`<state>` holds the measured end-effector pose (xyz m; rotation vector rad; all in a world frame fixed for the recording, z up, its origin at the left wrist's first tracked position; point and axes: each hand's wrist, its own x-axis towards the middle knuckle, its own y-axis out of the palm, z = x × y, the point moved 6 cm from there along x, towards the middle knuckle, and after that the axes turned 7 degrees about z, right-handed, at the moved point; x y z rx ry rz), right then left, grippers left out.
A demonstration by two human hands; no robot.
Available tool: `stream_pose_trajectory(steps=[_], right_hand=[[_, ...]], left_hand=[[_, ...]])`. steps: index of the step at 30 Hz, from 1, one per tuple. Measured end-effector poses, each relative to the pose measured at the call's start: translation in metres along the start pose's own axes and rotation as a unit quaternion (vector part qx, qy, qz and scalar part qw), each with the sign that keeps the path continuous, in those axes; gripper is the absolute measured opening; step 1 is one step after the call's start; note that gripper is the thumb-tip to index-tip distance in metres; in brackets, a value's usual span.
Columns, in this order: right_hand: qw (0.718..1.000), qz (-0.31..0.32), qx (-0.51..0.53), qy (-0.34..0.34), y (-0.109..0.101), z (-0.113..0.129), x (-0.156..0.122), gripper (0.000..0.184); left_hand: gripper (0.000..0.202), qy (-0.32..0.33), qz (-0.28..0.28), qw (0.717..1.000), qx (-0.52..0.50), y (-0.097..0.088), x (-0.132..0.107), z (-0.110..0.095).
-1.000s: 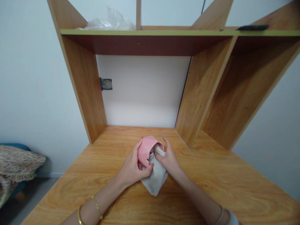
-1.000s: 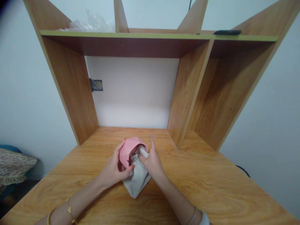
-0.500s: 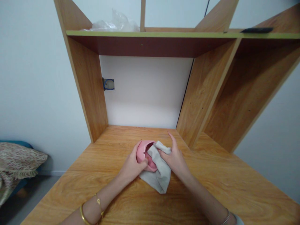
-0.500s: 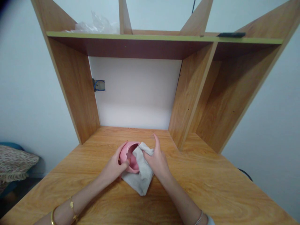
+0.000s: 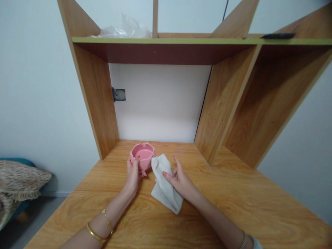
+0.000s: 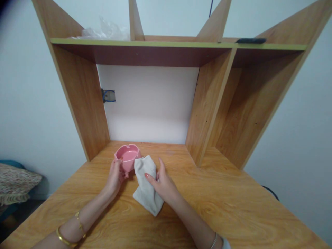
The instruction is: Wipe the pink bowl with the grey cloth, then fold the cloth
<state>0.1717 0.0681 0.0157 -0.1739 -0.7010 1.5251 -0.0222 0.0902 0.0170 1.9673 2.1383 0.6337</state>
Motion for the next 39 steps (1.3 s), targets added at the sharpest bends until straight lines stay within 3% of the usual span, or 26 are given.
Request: stream_pose_trajectory(steps=[3,6,9,11,14,16,19,24,28,35,39], right_hand=[[0.993,0.015,-0.110,-0.035,-0.002,0.005,0.001,0.055],[0.983,0.081,-0.152,-0.070,0.003,0.010,0.000,0.035],[0.968,0.152,-0.178,-0.089,0.013,0.016,-0.005,0.032],[0.966,0.164,-0.174,-0.102,0.017,0.021,-0.007,0.032],[0.986,0.094,-0.094,-0.104,0.009,0.028,-0.006,0.034],[0.997,0.029,-0.017,-0.076,-0.001,0.028,-0.003,0.045],[0.996,0.011,0.073,-0.043,-0.008,0.026,0.000,0.054],[0.992,-0.012,0.101,-0.069,-0.021,0.032,0.002,0.041],[0.998,-0.038,0.038,-0.015,-0.036,0.018,0.007,0.047],[0.979,-0.141,-0.135,0.063,-0.099,-0.020,0.017,0.050],[0.952,-0.162,-0.214,0.144,-0.129,-0.043,0.016,0.049]], left_hand=[[0.035,0.035,-0.023,0.998,-0.041,-0.002,-0.001,-0.012],[0.031,0.057,-0.023,0.996,-0.066,0.000,-0.003,-0.021],[0.031,0.068,-0.004,0.995,-0.066,0.003,-0.004,-0.026],[0.033,0.068,0.022,0.996,-0.051,0.007,-0.004,-0.026],[0.047,0.058,0.079,0.995,-0.011,0.017,-0.008,-0.022],[0.062,0.048,0.119,0.991,0.032,0.025,-0.014,-0.018],[0.075,0.040,0.180,0.977,0.107,0.038,-0.028,-0.014],[0.082,0.063,0.259,0.945,0.189,0.053,-0.045,-0.013],[0.078,0.081,0.297,0.909,0.280,0.051,-0.041,-0.009],[0.030,0.202,0.245,0.790,0.524,0.036,-0.026,-0.019],[0.027,0.194,0.214,0.758,0.585,0.030,-0.019,-0.020]])
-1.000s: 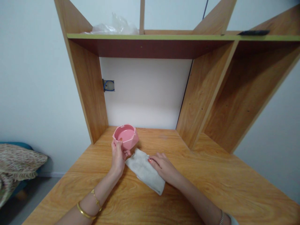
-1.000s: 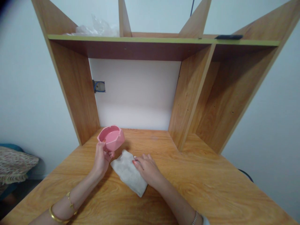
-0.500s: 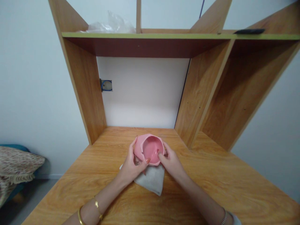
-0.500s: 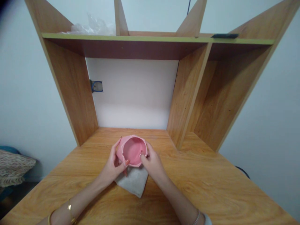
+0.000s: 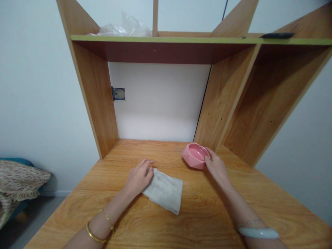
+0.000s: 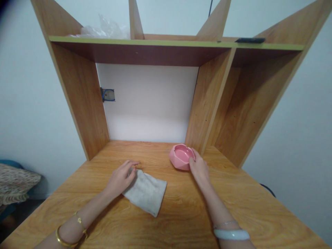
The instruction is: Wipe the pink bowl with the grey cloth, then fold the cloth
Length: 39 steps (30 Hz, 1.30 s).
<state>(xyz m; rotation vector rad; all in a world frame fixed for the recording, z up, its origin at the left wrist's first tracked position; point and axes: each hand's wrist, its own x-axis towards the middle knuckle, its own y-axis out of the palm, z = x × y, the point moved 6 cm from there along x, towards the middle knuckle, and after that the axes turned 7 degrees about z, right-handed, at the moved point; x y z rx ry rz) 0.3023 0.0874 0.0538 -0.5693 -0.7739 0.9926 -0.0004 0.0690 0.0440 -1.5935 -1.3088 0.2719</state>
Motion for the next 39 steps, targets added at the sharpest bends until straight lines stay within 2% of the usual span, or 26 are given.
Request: stream_pose_trajectory(steps=[3,8,12,16,19,27,33,36,39], right_hand=[[0.998,0.007,-0.041,0.036,-0.002,-0.015,0.005,0.048],[0.996,0.017,-0.068,0.048,0.004,-0.024,0.007,0.046],[0.996,0.021,-0.074,0.051,0.008,-0.026,0.007,0.045],[0.995,0.026,-0.081,0.051,0.010,-0.025,0.006,0.044],[0.994,0.030,-0.086,0.052,0.011,-0.024,0.005,0.043],[0.992,0.036,-0.105,0.052,0.012,-0.019,0.004,0.043],[0.989,0.015,-0.138,0.060,0.000,-0.004,-0.004,0.046],[0.992,-0.006,-0.129,0.007,-0.004,0.019,-0.010,0.043],[0.994,0.029,-0.042,-0.097,0.009,0.047,-0.020,0.036]], left_hand=[[0.026,-0.046,0.001,0.998,0.039,-0.003,0.001,0.008],[0.027,-0.146,0.036,0.980,0.129,-0.008,0.002,0.023],[0.043,-0.219,0.080,0.955,0.185,-0.012,0.000,0.035],[0.059,-0.258,0.138,0.941,0.169,-0.010,-0.003,0.040],[0.063,-0.259,0.153,0.944,0.137,-0.007,-0.004,0.039],[0.058,-0.216,0.130,0.962,0.104,0.002,-0.004,0.037],[0.057,-0.167,0.153,0.974,-0.002,0.010,-0.003,0.040],[0.052,-0.149,0.153,0.975,-0.063,0.010,-0.003,0.039],[0.040,-0.127,0.152,0.974,-0.112,0.009,0.000,0.037]])
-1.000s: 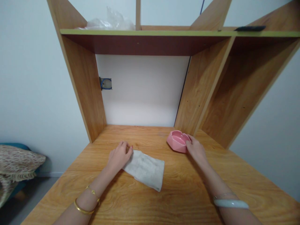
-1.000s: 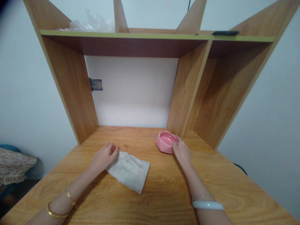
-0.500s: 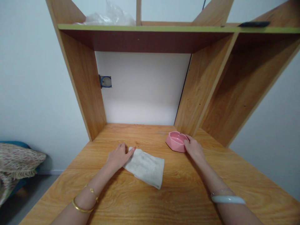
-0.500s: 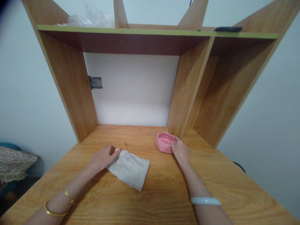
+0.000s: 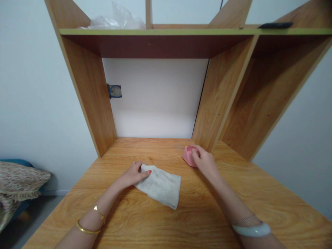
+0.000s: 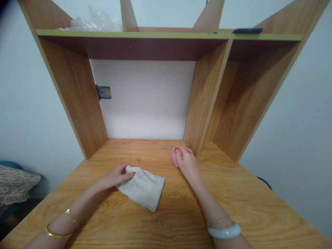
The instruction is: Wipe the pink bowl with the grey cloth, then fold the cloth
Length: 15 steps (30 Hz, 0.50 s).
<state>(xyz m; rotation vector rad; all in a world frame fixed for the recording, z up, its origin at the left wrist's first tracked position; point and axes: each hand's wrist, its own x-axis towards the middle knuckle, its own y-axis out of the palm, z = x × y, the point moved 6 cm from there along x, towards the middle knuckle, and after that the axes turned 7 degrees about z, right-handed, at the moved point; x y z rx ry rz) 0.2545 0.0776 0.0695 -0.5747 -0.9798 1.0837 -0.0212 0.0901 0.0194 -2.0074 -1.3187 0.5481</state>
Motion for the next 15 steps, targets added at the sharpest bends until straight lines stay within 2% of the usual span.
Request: stream_pose_trajectory(steps=[3,6,11,15], right_hand=[[0.990,0.084,0.098,-0.064,0.022,0.021,-0.006,0.032],[0.961,0.172,0.190,-0.100,0.041,0.034,-0.013,0.031],[0.910,0.250,0.304,-0.130,0.049,0.047,-0.020,0.032],[0.852,0.324,0.392,-0.127,0.055,0.054,-0.027,0.039]], left_hand=[[0.029,0.023,-0.033,0.998,-0.041,-0.004,0.001,-0.003],[0.030,0.049,-0.045,0.992,-0.109,-0.006,0.001,-0.009],[0.031,0.102,-0.032,0.973,-0.203,-0.003,-0.002,-0.030],[0.033,0.109,-0.026,0.947,-0.301,0.009,-0.004,-0.041]])
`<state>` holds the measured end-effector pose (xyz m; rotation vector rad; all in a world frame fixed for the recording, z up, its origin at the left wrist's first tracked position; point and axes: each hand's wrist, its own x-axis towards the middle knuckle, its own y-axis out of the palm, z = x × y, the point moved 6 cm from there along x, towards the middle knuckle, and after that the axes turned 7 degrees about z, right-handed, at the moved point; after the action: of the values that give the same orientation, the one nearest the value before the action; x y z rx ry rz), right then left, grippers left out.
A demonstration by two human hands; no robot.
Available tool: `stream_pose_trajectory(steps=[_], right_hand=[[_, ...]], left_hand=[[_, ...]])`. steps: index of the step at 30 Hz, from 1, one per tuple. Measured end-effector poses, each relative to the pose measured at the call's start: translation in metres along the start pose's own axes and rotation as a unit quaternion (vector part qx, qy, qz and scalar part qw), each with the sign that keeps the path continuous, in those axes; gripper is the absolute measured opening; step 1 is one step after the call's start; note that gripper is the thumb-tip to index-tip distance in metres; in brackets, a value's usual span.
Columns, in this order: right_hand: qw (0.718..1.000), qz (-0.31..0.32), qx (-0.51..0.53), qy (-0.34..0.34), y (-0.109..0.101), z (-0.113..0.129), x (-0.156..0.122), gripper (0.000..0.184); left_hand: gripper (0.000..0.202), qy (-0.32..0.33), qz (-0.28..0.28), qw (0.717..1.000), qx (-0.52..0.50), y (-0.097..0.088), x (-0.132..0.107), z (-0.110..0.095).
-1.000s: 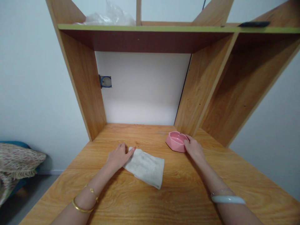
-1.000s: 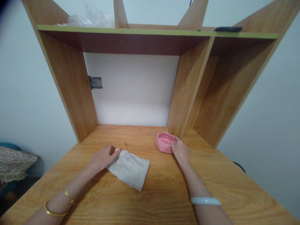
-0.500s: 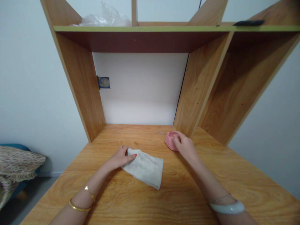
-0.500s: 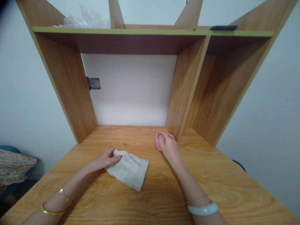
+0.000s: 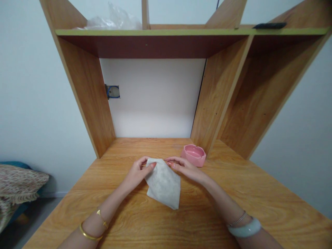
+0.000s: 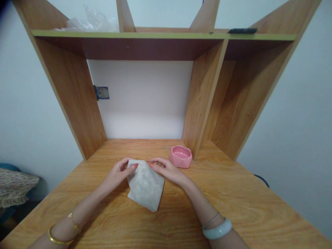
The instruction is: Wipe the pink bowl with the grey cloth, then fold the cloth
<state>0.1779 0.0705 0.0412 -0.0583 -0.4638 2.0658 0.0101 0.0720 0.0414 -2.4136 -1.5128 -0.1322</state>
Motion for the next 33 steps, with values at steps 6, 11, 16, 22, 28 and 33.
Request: stream_pose_trajectory(steps=[6,11,16,22,28,33], right_hand=[[0.986,0.117,0.100,0.064,0.011,-0.005,-0.005,0.050],[0.980,0.143,0.100,0.091,0.004,-0.006,-0.007,0.039],[0.984,0.124,0.081,0.099,-0.003,-0.005,-0.010,0.034],[0.970,0.179,0.094,0.136,-0.002,-0.007,-0.020,0.036],[0.972,0.171,0.057,0.153,-0.013,-0.008,-0.024,0.032],[0.974,0.139,-0.041,0.172,-0.023,-0.014,-0.024,0.030]], left_hand=[[0.042,-0.026,0.025,0.994,-0.099,0.021,0.000,0.013],[0.043,-0.046,0.044,0.997,-0.035,0.023,-0.003,0.017],[0.043,-0.046,0.075,0.996,-0.009,0.022,-0.003,0.022],[0.044,-0.061,0.073,0.995,-0.023,0.020,0.001,0.027],[0.036,-0.083,0.067,0.993,-0.056,0.021,-0.002,0.023],[0.028,-0.110,0.109,0.986,-0.063,0.029,-0.006,0.023]])
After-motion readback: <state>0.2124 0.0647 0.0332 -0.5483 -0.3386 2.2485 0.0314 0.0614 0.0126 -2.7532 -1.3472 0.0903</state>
